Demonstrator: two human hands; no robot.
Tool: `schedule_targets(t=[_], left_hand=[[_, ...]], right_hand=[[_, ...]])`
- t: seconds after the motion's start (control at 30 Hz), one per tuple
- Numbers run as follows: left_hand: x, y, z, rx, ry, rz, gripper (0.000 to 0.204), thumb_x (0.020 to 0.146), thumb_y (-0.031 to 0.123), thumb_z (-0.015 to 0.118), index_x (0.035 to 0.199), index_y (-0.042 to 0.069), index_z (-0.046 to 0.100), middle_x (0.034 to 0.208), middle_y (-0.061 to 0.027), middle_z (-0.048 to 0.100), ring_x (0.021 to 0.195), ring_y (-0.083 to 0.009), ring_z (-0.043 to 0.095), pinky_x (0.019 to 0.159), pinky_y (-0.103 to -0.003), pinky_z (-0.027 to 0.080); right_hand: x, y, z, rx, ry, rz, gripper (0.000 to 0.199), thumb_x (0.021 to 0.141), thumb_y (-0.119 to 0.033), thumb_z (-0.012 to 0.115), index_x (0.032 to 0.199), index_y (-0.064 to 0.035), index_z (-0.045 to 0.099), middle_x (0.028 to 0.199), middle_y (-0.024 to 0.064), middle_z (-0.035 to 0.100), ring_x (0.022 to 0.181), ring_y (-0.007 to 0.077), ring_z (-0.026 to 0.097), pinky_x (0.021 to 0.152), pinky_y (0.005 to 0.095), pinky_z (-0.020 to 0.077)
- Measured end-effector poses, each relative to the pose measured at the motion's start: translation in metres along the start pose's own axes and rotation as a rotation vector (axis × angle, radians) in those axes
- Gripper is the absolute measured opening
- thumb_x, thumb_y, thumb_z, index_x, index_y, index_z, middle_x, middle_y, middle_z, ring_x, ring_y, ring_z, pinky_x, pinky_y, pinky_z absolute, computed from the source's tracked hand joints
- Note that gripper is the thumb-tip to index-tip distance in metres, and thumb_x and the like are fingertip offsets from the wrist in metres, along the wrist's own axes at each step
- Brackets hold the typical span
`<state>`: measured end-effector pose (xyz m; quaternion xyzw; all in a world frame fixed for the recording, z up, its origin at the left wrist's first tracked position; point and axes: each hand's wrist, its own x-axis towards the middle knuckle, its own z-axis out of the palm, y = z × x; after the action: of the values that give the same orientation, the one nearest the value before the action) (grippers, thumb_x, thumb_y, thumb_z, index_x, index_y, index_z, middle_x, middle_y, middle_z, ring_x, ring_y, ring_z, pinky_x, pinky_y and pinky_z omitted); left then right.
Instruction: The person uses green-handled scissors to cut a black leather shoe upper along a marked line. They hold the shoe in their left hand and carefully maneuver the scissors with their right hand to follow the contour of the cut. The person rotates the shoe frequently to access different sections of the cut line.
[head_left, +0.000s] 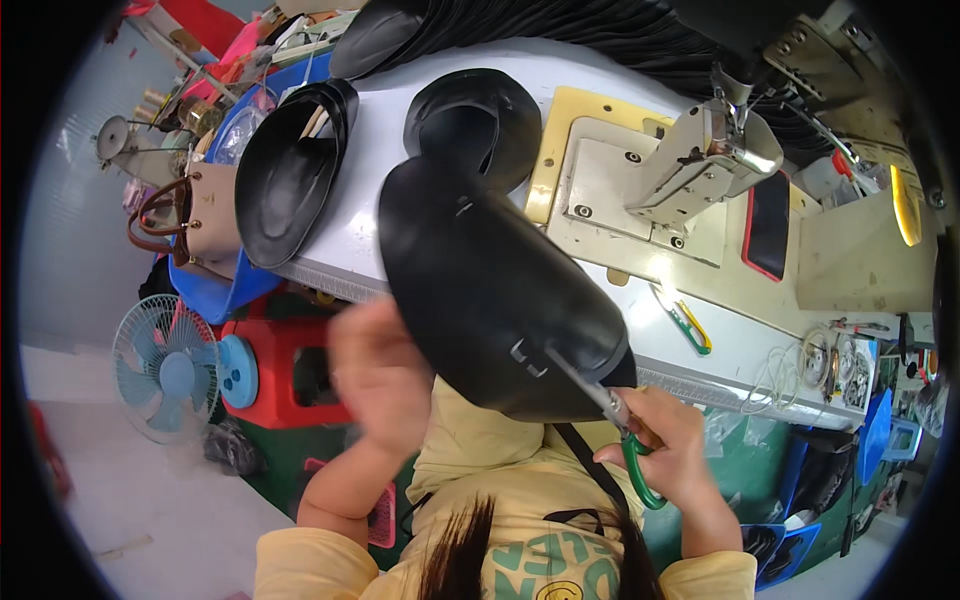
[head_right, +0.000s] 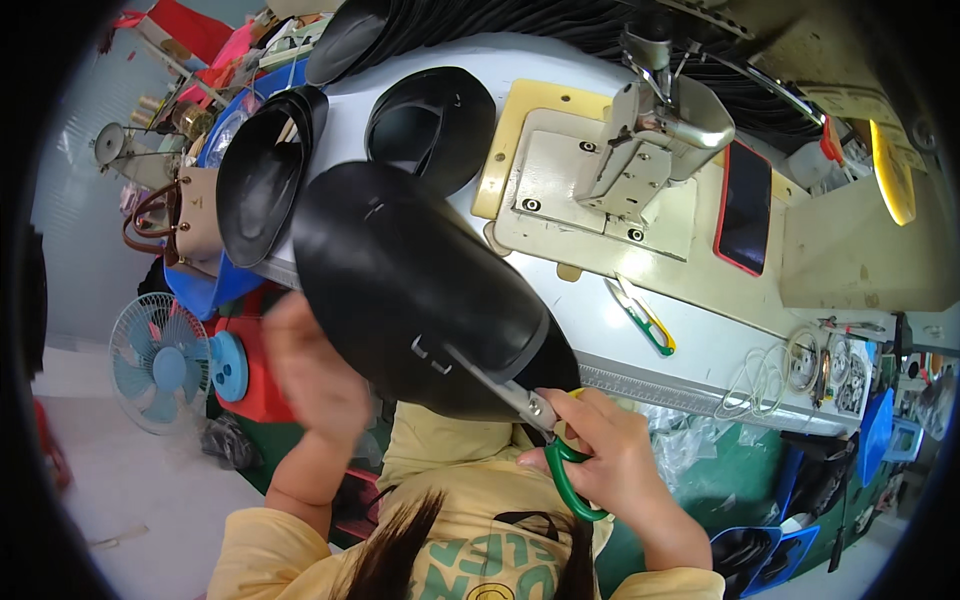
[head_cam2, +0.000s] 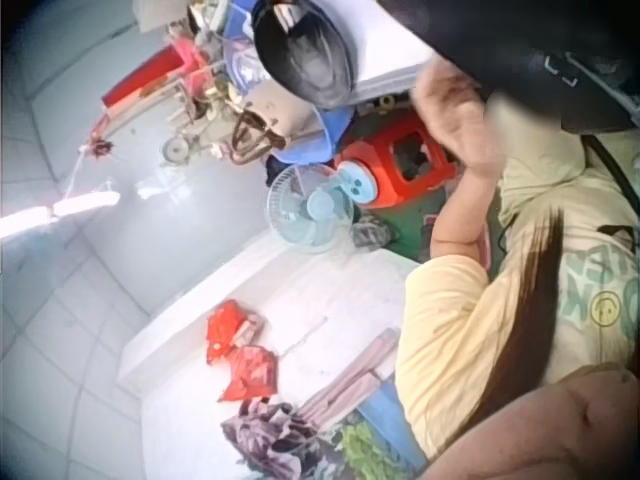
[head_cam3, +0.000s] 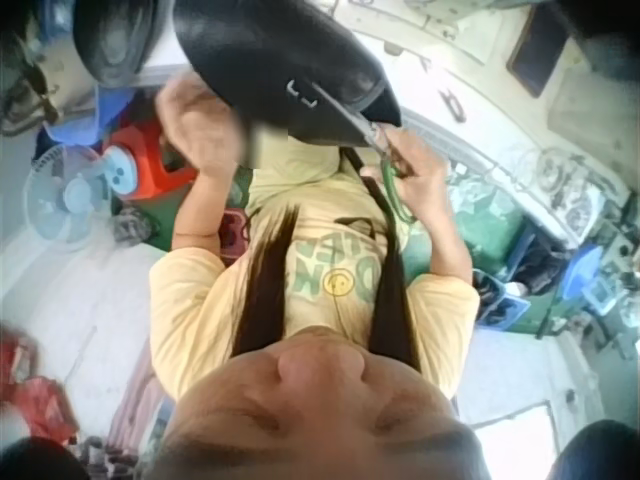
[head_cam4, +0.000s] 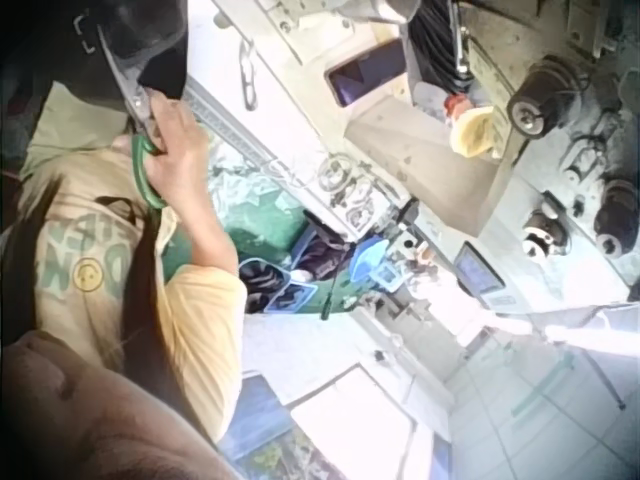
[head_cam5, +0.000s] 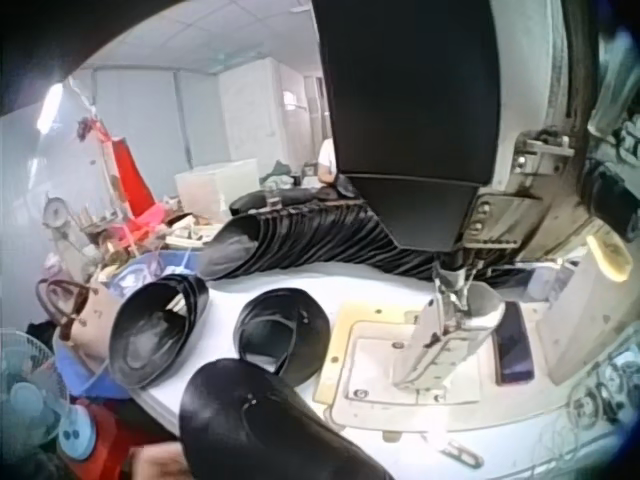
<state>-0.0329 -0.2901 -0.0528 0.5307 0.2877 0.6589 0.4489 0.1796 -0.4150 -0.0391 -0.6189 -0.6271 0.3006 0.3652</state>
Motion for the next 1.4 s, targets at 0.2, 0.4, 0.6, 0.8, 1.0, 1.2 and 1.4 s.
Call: schedule_targets(t=[0.2,0.4,0.6,0.8,1.0,1.2,1.4], left_hand=[[0.072,0.065,0.019,0.606,-1.172,0.463,0.026,0.077,0.005,0.052,0.102,0.001,0.055,0.104,-0.0162,0.059,0.065,-0.0251,0.053,0.058,-0.032,0.042],[0.085,0.052,0.045,0.632,-1.852,-0.093,0.023,0.070,0.003,0.057,0.091,0.001,0.048,0.097,-0.0138,0.053,0.073,-0.0355,0.055,0.059,-0.042,0.045],[0.079,0.061,0.042,0.685,-1.774,-0.079,0.022,0.074,0.008,0.060,0.091,0.003,0.047,0.085,-0.0113,0.050,0.072,-0.0337,0.056,0.058,-0.041,0.043],[0.075,0.056,0.025,0.607,-1.434,-0.250,0.019,0.072,0.002,0.062,0.090,0.007,0.057,0.079,-0.0102,0.049,0.063,-0.0293,0.052,0.056,-0.035,0.040],[0.060,0.043,0.024,0.248,-1.089,-0.507,0.012,0.073,-0.001,0.065,0.079,-0.002,0.054,0.077,-0.0049,0.047,0.071,-0.0126,0.044,0.062,-0.024,0.035],[0.028,0.020,0.031,-0.105,-0.800,-0.542,0.014,0.072,-0.003,0.066,0.073,-0.001,0.052,0.078,-0.0048,0.047,0.064,-0.0088,0.041,0.055,-0.021,0.034],[0.029,0.019,0.035,0.245,-0.920,-0.408,0.015,0.069,-0.006,0.066,0.074,-0.001,0.052,0.077,-0.0020,0.048,0.061,-0.0072,0.040,0.052,-0.020,0.032]], right_hand=[[0.009,-0.005,-0.005,-0.372,-0.269,-0.318,0.050,0.063,-0.027,0.072,0.107,-0.0082,0.055,0.072,0.0049,0.047,0.059,0.0206,0.054,0.050,0.0323,0.0432],[0.010,-0.021,-0.029,-0.580,-0.370,-0.362,0.055,0.060,-0.020,0.070,0.111,-0.0092,0.054,0.073,0.0035,0.046,0.060,0.0178,0.054,0.049,0.0307,0.0433],[0.003,-0.028,-0.038,-0.695,-0.357,-0.357,0.054,0.060,-0.021,0.069,0.111,-0.0100,0.054,0.072,0.0028,0.045,0.060,0.0172,0.053,0.048,0.0310,0.0438],[-0.008,-0.027,-0.043,-0.507,-0.201,-0.177,0.053,0.062,-0.026,0.073,0.109,-0.0078,0.057,0.073,0.0058,0.049,0.065,0.0222,0.054,0.052,0.0339,0.0438],[-0.004,-0.012,-0.022,-0.128,0.019,-0.112,0.065,0.056,-0.030,0.078,0.112,-0.0060,0.056,0.077,0.0070,0.053,0.067,0.0235,0.054,0.057,0.0313,0.0436],[-0.009,-0.002,-0.019,0.175,-0.086,0.035,0.069,0.056,-0.027,0.080,0.116,-0.0045,0.054,0.078,0.0058,0.054,0.064,0.0159,0.049,0.053,0.0260,0.0399],[-0.005,-0.024,-0.068,-0.038,0.086,0.060,0.065,0.053,-0.022,0.081,0.111,-0.0039,0.058,0.075,0.0048,0.053,0.062,0.0137,0.047,0.053,0.0244,0.0380]])
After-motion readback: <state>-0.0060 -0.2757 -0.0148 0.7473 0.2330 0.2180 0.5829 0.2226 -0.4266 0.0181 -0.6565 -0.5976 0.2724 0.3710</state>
